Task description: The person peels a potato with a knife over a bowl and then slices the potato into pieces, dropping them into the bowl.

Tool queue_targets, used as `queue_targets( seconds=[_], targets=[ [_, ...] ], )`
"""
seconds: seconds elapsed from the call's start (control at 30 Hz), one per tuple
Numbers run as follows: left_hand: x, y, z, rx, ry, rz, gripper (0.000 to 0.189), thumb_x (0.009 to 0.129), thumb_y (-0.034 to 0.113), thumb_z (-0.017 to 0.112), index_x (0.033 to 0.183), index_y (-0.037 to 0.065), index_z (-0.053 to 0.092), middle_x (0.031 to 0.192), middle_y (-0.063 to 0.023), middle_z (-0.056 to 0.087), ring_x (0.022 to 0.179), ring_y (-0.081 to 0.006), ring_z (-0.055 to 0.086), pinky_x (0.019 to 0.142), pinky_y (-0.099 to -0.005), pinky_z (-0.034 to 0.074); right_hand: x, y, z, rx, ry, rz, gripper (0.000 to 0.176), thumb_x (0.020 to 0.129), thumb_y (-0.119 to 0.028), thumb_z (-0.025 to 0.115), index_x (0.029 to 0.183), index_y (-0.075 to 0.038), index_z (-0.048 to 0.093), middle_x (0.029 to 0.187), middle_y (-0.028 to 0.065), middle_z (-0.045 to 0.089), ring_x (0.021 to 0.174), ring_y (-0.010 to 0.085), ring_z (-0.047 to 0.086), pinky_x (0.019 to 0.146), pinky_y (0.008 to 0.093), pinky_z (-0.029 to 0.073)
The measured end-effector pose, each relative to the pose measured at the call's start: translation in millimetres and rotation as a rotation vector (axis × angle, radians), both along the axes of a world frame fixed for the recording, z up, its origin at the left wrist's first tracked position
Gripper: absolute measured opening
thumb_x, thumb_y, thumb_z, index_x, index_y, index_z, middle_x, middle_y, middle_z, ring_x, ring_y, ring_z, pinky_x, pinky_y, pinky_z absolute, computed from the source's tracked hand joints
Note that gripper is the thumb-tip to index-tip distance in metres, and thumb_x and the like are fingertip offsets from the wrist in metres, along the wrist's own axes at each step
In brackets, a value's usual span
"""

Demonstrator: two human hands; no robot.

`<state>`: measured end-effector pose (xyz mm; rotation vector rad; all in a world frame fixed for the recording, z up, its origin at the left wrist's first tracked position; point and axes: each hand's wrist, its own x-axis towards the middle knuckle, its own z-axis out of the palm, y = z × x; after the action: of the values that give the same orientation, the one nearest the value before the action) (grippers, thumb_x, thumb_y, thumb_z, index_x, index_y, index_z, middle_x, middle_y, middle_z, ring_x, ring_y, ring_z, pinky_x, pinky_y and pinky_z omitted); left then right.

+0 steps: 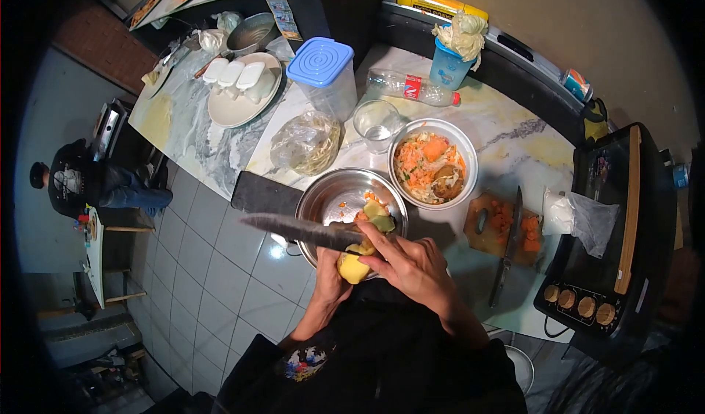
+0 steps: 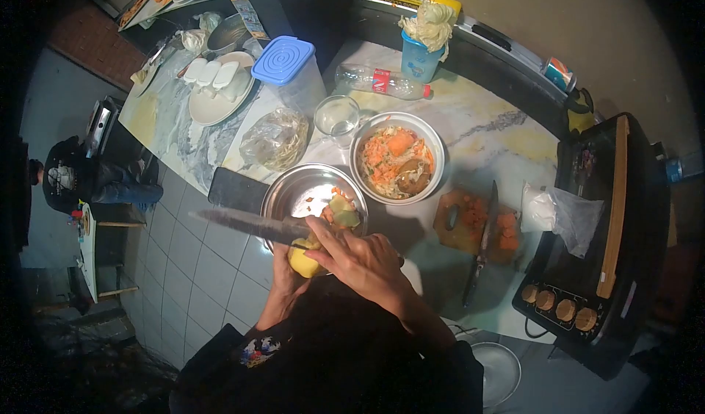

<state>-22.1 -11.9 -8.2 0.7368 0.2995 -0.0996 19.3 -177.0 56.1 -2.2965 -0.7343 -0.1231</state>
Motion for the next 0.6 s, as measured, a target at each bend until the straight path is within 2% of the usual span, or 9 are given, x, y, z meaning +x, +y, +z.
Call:
queue_targets(
  seconds=[0.1,0.13,0.23,0.3,0.33,0.43,0.47,0.57,0.6],
  targets=[
    [1,-1,15,0.047,-0.139,-0.097,0.040,0.100,0.026,0.042,0.128,-0.001,0.045,0.122,-0.0156,0.057,0.108,-0.0243,0.061,0.090,-0.0361,0.052,5,-6,-6,0.003,-0.008,0.004,0.056,0.084,-0.031,0.071,0.135,-0.013,0.053,0.077,0.0068,0.067,0.058,0.0237,0.065,0.051,0.0346,0.051],
    [-1,2,5,0.036,-0.059,-0.069,0.041,0.100,0.028,0.041,0.128,-0.001,0.045,0.121,-0.0160,0.057,0.107,-0.0251,0.061,0.087,-0.0373,0.054,6,-7,-8,0.009,-0.010,0.017,0.053,0.087,-0.035,0.068,0.134,-0.015,0.054,0.074,0.0071,0.066,0.055,0.0239,0.065,0.048,0.0342,0.051],
    [5,3,0,0.050,0.045,0.041,0.041,0.100,0.030,0.038,0.128,0.001,0.045,0.121,-0.0159,0.057,0.107,-0.0256,0.061,0.085,-0.0389,0.056,4,-7,-11,0.072,-0.028,0.018,0.054,0.086,-0.033,0.069,0.135,-0.014,0.053,0.074,0.0065,0.066,0.056,0.0232,0.065,0.050,0.0337,0.052],
    [10,7,8,0.085,0.059,0.013,0.048,0.099,0.040,0.035,0.127,0.003,0.049,0.120,-0.0129,0.060,0.109,-0.0249,0.061,0.096,-0.0377,0.048,6,-5,-18,0.143,-0.029,0.007,0.055,0.086,-0.032,0.069,0.135,-0.013,0.053,0.075,0.0066,0.066,0.057,0.0236,0.065,0.052,0.0340,0.052],
    [11,9,9,0.059,0.052,0.016,0.045,0.100,0.037,0.037,0.127,0.004,0.049,0.123,-0.0124,0.059,0.110,-0.0248,0.060,0.098,-0.0381,0.046,6,-3,-20,0.218,-0.021,-0.009,0.056,0.086,-0.031,0.070,0.136,-0.012,0.052,0.075,0.0067,0.066,0.059,0.0239,0.065,0.054,0.0343,0.053],
    [10,15,0,0.062,-0.009,0.022,0.043,0.099,0.035,0.040,0.127,0.003,0.050,0.126,-0.0128,0.057,0.113,-0.0253,0.058,0.099,-0.0386,0.046,6,-3,-13,0.133,0.014,0.042,0.057,0.086,-0.029,0.070,0.135,-0.008,0.052,0.081,0.0086,0.069,0.063,0.0250,0.067,0.056,0.0358,0.054],
    [10,23,-12,-0.086,-0.063,-0.045,0.047,0.099,0.036,0.043,0.132,0.003,0.047,0.130,-0.0141,0.055,0.119,-0.0271,0.055,0.100,-0.0403,0.045,5,-2,-9,0.095,0.052,0.073,0.061,0.086,-0.028,0.070,0.138,-0.005,0.047,0.096,0.0142,0.069,0.071,0.0284,0.069,0.061,0.0374,0.055],
    [9,23,0,-0.146,-0.035,-0.087,0.052,0.098,0.039,0.045,0.136,0.004,0.043,0.134,-0.0151,0.052,0.123,-0.0288,0.052,0.102,-0.0426,0.044,0,6,-1,0.158,0.131,0.060,0.067,0.081,-0.019,0.075,0.140,-0.006,0.045,0.098,0.0196,0.068,0.076,0.0336,0.068,0.064,0.0400,0.054],
    [10,26,0,-0.109,-0.050,-0.131,0.056,0.098,0.041,0.046,0.139,0.003,0.041,0.136,-0.0152,0.051,0.125,-0.0291,0.051,0.104,-0.0440,0.043,2,9,-7,0.192,0.080,0.075,0.071,0.081,-0.021,0.075,0.142,-0.006,0.042,0.099,0.0197,0.068,0.073,0.0336,0.068,0.063,0.0403,0.053]
  ],
)
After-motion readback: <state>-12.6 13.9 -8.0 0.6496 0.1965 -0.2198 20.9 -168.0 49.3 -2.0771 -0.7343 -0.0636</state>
